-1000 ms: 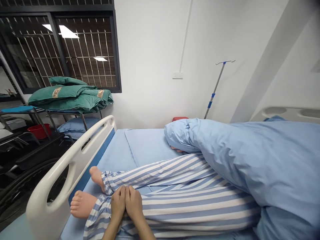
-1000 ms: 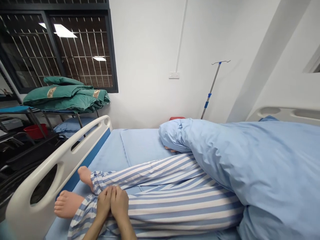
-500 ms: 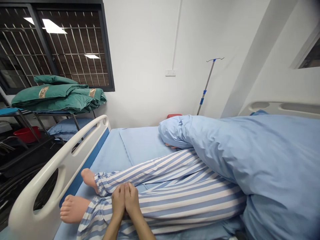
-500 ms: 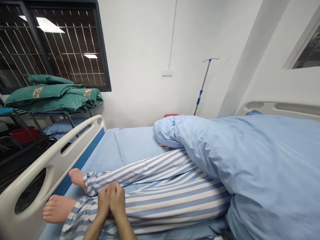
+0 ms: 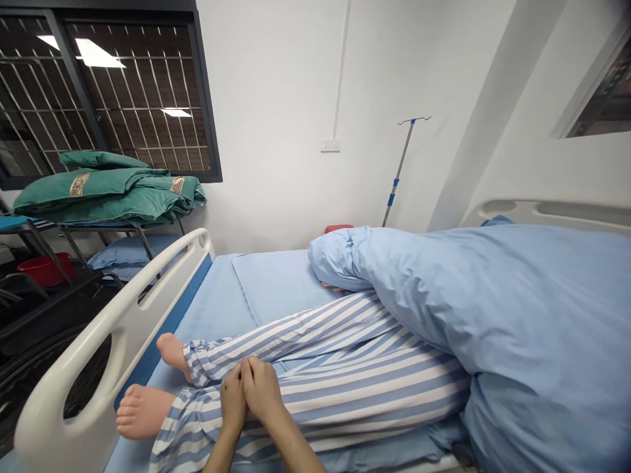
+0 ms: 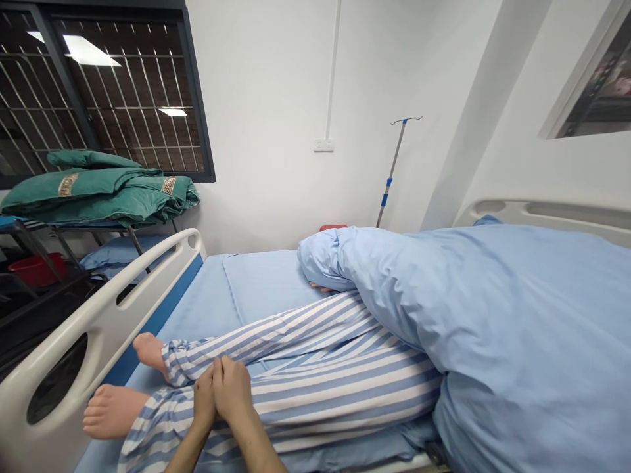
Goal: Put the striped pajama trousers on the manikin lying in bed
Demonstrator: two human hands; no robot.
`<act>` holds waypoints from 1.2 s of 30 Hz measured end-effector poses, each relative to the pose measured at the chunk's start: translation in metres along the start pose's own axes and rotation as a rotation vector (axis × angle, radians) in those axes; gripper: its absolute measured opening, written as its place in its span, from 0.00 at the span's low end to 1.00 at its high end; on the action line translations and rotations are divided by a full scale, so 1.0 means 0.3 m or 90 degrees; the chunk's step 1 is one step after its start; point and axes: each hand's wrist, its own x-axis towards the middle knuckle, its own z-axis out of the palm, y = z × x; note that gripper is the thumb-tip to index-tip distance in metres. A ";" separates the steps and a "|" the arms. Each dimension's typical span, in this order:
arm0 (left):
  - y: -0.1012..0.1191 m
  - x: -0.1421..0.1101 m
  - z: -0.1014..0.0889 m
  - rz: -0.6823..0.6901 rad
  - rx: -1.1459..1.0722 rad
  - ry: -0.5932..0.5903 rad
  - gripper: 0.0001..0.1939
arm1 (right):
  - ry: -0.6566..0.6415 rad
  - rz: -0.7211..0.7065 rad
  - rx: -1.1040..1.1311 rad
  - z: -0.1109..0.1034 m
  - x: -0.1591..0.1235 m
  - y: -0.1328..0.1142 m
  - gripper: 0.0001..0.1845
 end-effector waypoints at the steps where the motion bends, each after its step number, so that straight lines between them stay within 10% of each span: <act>1: 0.002 -0.001 0.000 0.003 -0.002 -0.003 0.17 | -0.011 -0.012 0.008 -0.008 0.003 -0.003 0.21; 14: 0.015 -0.003 0.004 0.002 0.029 0.008 0.18 | 0.041 0.038 0.020 0.049 -0.040 0.099 0.22; 23: 0.164 0.046 0.052 -0.093 -0.141 0.029 0.19 | 0.063 0.106 0.206 0.033 -0.010 0.130 0.24; 36: 0.082 -0.028 0.084 -0.037 0.003 -0.001 0.19 | 0.057 0.136 0.191 0.029 -0.023 0.135 0.20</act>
